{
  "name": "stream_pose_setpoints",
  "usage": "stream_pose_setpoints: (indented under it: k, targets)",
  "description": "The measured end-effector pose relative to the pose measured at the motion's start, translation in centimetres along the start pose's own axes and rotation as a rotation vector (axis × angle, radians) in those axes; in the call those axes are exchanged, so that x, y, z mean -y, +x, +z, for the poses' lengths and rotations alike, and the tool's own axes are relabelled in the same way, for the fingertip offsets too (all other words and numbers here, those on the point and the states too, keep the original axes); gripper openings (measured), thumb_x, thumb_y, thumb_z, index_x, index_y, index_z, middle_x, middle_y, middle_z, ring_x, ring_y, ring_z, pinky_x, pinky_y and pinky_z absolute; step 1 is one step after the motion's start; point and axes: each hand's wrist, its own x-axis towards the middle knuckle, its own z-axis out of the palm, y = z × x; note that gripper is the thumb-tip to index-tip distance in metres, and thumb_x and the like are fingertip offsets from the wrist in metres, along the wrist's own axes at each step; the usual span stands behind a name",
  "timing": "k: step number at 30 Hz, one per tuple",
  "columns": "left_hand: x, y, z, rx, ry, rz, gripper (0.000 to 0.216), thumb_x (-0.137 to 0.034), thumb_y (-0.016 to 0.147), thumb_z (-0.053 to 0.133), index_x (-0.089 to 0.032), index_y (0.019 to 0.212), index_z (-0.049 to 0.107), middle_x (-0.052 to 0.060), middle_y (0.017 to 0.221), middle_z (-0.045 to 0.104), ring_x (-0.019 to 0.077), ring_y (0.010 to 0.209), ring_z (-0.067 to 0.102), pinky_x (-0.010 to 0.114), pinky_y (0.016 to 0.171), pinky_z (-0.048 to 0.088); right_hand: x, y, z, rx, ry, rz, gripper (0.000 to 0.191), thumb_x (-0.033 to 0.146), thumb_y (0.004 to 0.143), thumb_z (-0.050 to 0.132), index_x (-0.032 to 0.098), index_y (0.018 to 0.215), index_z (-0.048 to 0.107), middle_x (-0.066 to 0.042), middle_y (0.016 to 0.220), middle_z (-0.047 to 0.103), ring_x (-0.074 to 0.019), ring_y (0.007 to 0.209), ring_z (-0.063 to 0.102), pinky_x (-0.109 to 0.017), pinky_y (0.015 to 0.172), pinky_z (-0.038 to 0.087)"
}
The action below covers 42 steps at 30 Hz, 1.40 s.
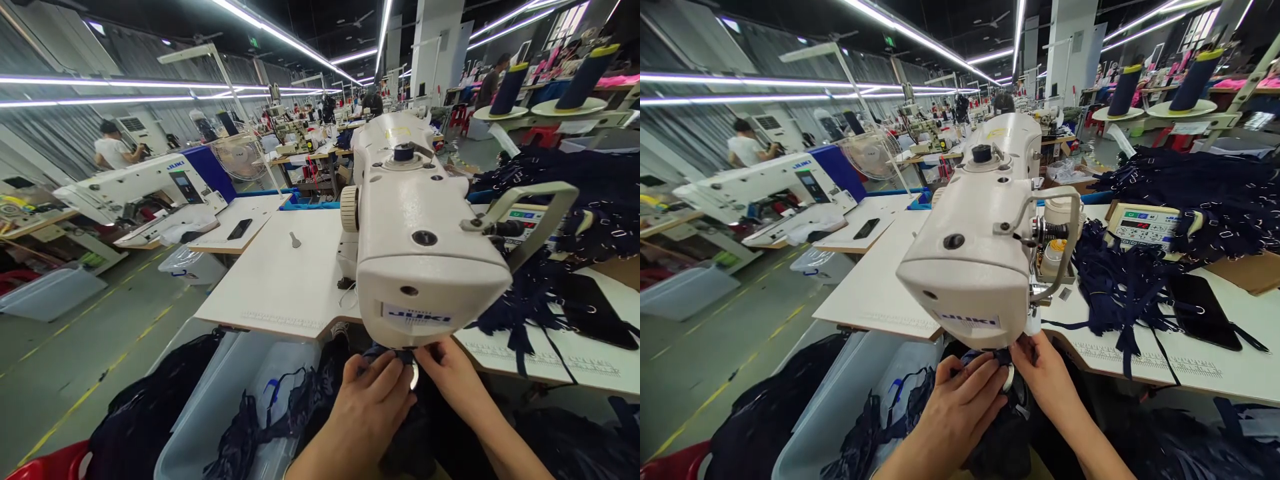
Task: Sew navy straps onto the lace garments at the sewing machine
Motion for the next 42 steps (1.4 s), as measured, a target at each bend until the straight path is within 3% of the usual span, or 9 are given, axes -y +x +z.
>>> stream_pose_setpoints:
  k: [11, 15, 19, 24, 30, 42]
  targets:
    - [-0.1, 0.0, 0.2, -0.066, -0.022, -0.019, 0.023, -0.027, 0.099, 0.048, -0.021, 0.117, 0.06, -0.002, 0.111, 0.068, 0.0123, 0.111, 0.059, 0.03, 0.089, 0.035, -0.6, -0.5, 0.9, -0.092, -0.055, -0.007, 0.027, 0.047, 0.08, 0.051, 0.022, 0.087, 0.052, -0.001, 0.073, 0.058, -0.0204, 0.072, 0.058, -0.032, 0.066, 0.047]
    - [-0.3, 0.3, 0.0, -0.045, 0.021, -0.034, 0.023, -0.029, 0.098, 0.05, -0.022, 0.117, 0.061, -0.002, 0.11, 0.068, 0.0128, 0.11, 0.058, 0.031, 0.088, 0.035, -0.7, 0.4, 0.3, -0.06, -0.084, -0.048, 0.026, 0.045, 0.082, 0.05, 0.021, 0.088, 0.055, -0.002, 0.075, 0.061, -0.0226, 0.077, 0.061, -0.034, 0.07, 0.049]
    - [-0.7, 0.4, 0.3, -0.075, 0.069, -0.082, 0.024, -0.032, 0.097, 0.052, -0.021, 0.117, 0.061, -0.002, 0.11, 0.068, 0.014, 0.108, 0.058, 0.034, 0.091, 0.031, -0.7, 2.1, -0.7, -0.015, -0.197, -0.14, 0.023, 0.042, 0.079, 0.052, 0.02, 0.078, 0.06, -0.005, 0.074, 0.065, -0.0278, 0.084, 0.063, -0.038, 0.075, 0.05]
    - [-1.1, 0.2, 1.0, -0.067, 0.146, -0.145, 0.027, -0.036, 0.097, 0.051, -0.021, 0.118, 0.061, -0.001, 0.114, 0.065, 0.015, 0.11, 0.054, 0.034, 0.092, 0.031, -1.0, 3.6, -0.8, -0.057, -0.253, -0.276, 0.025, 0.033, 0.075, 0.054, 0.019, 0.09, 0.069, -0.009, 0.089, 0.074, -0.0288, 0.086, 0.066, -0.037, 0.073, 0.054]
    - [-1.6, 0.4, 1.3, -0.034, 0.214, -0.161, 0.03, -0.038, 0.098, 0.048, -0.021, 0.118, 0.061, 0.002, 0.114, 0.062, 0.017, 0.109, 0.052, 0.034, 0.092, 0.031, -2.1, 4.0, -0.6, -0.054, -0.309, -0.285, 0.026, 0.028, 0.074, 0.053, 0.019, 0.089, 0.073, -0.011, 0.086, 0.075, -0.0299, 0.085, 0.068, -0.036, 0.072, 0.055]
    - [-2.0, 0.6, 1.6, -0.099, 0.269, -0.166, 0.029, -0.038, 0.095, 0.055, -0.02, 0.115, 0.064, -0.001, 0.114, 0.062, 0.0148, 0.108, 0.052, 0.033, 0.094, 0.031, -2.1, 4.1, -0.5, -0.064, -0.366, -0.333, 0.025, 0.025, 0.072, 0.052, 0.02, 0.086, 0.073, -0.011, 0.088, 0.076, -0.0286, 0.083, 0.069, -0.034, 0.073, 0.055]
